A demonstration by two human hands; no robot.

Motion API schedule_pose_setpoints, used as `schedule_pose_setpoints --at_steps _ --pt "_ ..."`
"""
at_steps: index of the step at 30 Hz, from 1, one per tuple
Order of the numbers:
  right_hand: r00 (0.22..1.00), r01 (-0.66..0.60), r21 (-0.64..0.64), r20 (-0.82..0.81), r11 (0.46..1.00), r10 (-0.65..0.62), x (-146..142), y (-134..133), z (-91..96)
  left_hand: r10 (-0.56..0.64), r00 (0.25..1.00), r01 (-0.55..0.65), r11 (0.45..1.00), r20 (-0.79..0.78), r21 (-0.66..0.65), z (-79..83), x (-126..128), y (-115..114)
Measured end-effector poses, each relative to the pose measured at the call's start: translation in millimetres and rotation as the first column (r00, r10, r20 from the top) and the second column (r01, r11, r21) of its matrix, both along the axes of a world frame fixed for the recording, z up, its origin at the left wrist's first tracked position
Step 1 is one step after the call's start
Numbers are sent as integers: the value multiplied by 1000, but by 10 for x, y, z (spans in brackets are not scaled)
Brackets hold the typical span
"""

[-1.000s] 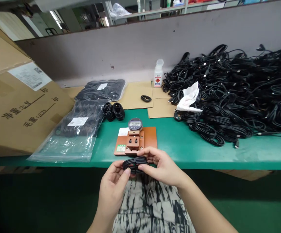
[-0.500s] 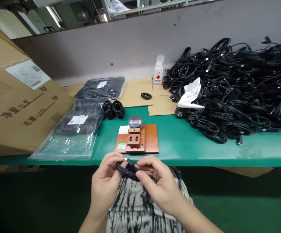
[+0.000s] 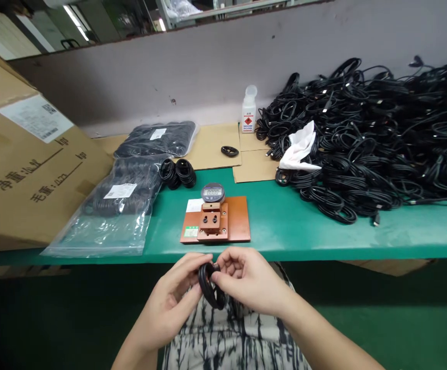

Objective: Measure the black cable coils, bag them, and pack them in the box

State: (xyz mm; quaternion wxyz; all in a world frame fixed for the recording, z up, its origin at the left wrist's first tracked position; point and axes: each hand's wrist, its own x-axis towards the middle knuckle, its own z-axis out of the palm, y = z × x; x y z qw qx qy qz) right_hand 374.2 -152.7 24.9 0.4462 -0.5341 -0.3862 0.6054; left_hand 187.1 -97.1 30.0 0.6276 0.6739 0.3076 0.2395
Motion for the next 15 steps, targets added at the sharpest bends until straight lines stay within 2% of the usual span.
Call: schedule_pose_setpoints --at_steps 3,6,11,13,15 --pt "997 53 16 -51 998 -52 -30 44 -6 -9 999 17 974 37 -226 -31 -32 -35" --pt "997 65 35 -38 997 -64 -51 87 -21 40 997 -18 941 59 -337 -85 22 -61" --pt "982 188 63 15 980 -189 -127 148 -47 290 944 -217 904 155 -369 -104 212 -103" --pt "974 225 69 -1 972 -226 -160 163 -44 323 929 -244 901 179 -358 -90 245 -97" --pt "971 241 83 -25 967 -239 -180 168 -29 289 938 -210 913 191 -350 -75 243 -72"
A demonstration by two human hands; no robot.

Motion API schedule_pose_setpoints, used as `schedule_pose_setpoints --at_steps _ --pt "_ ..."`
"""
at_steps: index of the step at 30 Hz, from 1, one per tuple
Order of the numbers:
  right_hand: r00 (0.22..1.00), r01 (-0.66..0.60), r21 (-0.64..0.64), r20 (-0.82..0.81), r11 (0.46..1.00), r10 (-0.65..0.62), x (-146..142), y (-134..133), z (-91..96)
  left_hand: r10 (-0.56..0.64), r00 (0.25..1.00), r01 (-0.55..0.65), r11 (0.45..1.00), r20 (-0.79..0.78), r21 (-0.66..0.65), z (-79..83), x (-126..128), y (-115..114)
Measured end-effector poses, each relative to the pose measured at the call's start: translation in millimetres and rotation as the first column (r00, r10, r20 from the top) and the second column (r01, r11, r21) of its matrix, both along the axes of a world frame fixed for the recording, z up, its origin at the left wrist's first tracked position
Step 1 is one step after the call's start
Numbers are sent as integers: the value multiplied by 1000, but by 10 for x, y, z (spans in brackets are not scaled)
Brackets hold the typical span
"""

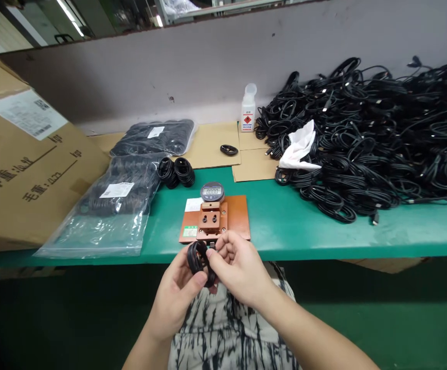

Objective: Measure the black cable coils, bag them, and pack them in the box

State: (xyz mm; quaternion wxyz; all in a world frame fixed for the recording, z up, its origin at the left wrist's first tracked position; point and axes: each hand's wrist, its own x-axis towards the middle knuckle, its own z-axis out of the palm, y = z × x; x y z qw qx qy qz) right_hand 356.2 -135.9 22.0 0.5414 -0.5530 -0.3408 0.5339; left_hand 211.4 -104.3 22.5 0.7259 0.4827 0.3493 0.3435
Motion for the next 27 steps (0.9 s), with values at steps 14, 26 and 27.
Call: schedule_pose_setpoints --at_steps 14,26,27 --pt "998 63 -46 -15 997 -64 -9 64 44 99 995 -99 995 9 5 7 68 -13" --pt "599 -454 469 790 757 -131 373 117 -224 -70 996 70 998 46 7 0 -23 144" --pt "580 -460 467 802 755 -142 385 125 -249 -54 997 53 998 51 15 -4 -18 153"
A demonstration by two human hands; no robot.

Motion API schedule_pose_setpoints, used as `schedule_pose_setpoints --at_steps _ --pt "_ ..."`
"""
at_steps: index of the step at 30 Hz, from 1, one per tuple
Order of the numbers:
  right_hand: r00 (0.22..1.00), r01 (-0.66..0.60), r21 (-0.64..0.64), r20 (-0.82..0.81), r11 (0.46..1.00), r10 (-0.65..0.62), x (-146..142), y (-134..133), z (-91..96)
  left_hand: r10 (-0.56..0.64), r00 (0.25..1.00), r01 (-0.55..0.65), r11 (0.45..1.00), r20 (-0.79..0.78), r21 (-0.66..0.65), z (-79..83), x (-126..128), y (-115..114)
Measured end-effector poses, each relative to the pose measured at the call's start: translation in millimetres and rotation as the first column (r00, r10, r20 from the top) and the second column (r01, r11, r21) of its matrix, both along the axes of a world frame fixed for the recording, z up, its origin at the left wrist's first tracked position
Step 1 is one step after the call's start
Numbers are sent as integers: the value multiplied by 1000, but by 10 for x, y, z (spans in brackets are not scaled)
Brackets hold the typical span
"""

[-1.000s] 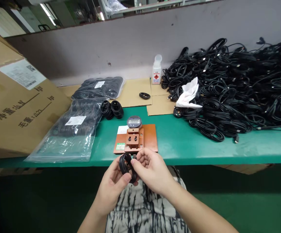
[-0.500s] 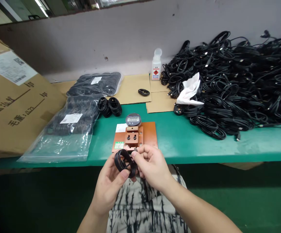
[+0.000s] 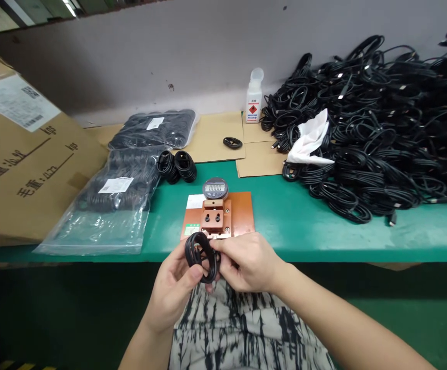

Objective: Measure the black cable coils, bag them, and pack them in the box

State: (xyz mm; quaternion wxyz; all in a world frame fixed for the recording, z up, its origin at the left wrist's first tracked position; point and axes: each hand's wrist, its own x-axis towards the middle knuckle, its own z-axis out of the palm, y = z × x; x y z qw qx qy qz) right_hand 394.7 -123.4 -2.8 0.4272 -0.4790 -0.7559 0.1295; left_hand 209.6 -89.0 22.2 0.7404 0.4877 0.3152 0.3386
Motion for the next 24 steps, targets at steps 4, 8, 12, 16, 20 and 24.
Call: schedule_pose_setpoints --at_steps 4,8,12,16,20,24 --pt "995 51 42 78 998 -54 -9 5 -80 33 999 -33 999 -7 33 -22 -6 55" --pt "988 79 101 128 992 -92 -23 10 -118 -23 999 26 997 -38 73 -35 -38 134" --pt "980 101 140 155 985 -122 -26 26 -127 -40 998 45 994 -52 97 -18 -35 179" --pt "980 123 206 131 971 -152 -32 40 -137 -38 998 45 989 -54 142 -14 -20 196" --pt "983 126 274 96 953 -158 -38 53 -146 -74 997 75 990 -15 118 -29 -17 205" --pt "983 125 271 97 955 -156 -44 54 -137 -76 997 76 993 -2 89 -26 -12 204"
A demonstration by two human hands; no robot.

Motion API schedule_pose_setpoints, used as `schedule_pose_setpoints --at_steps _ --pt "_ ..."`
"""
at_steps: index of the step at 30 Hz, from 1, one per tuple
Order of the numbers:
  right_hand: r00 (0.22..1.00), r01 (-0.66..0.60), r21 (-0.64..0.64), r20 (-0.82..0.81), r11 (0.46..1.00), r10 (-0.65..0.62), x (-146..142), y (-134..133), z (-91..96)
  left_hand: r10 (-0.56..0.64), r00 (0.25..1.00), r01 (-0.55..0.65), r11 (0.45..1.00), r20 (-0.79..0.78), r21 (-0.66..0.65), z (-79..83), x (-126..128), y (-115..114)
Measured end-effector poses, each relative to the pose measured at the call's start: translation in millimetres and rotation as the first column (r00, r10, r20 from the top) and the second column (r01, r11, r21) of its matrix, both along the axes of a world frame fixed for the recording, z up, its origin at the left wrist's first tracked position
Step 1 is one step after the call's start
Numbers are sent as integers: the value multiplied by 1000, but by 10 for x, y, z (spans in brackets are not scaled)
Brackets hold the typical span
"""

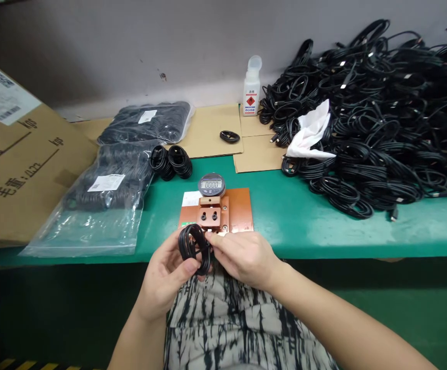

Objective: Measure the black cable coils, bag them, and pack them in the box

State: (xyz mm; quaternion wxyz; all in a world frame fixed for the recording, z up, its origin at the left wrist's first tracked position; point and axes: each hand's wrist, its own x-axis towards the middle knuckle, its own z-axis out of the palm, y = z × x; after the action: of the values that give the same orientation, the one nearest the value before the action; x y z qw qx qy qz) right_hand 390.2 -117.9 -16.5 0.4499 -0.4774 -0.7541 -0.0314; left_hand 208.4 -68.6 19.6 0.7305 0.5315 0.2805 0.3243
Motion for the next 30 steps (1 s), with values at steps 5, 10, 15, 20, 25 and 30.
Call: schedule_pose_setpoints --at_steps 5,10,15,20,25,30 --pt "1000 2 14 16 1000 -2 -1 -1 2 20 1000 -21 1000 -23 -18 28 14 -13" --pt "1000 23 16 16 1000 -23 -8 6 -10 58 994 -61 998 -97 -28 79 23 -19" --pt "999 38 18 11 999 -38 -24 16 3 105 985 -109 994 -134 -21 104 30 -26" --pt "999 46 6 -20 999 -45 -34 7 5 134 982 -139 990 -130 -29 91 49 -39" --pt "998 41 1 -48 999 -41 -46 11 32 172 977 -178 983 -130 -37 103 104 -44" --pt "998 11 0 -57 1000 -11 -37 8 43 182 974 -189 981 -138 -43 128 120 -50"
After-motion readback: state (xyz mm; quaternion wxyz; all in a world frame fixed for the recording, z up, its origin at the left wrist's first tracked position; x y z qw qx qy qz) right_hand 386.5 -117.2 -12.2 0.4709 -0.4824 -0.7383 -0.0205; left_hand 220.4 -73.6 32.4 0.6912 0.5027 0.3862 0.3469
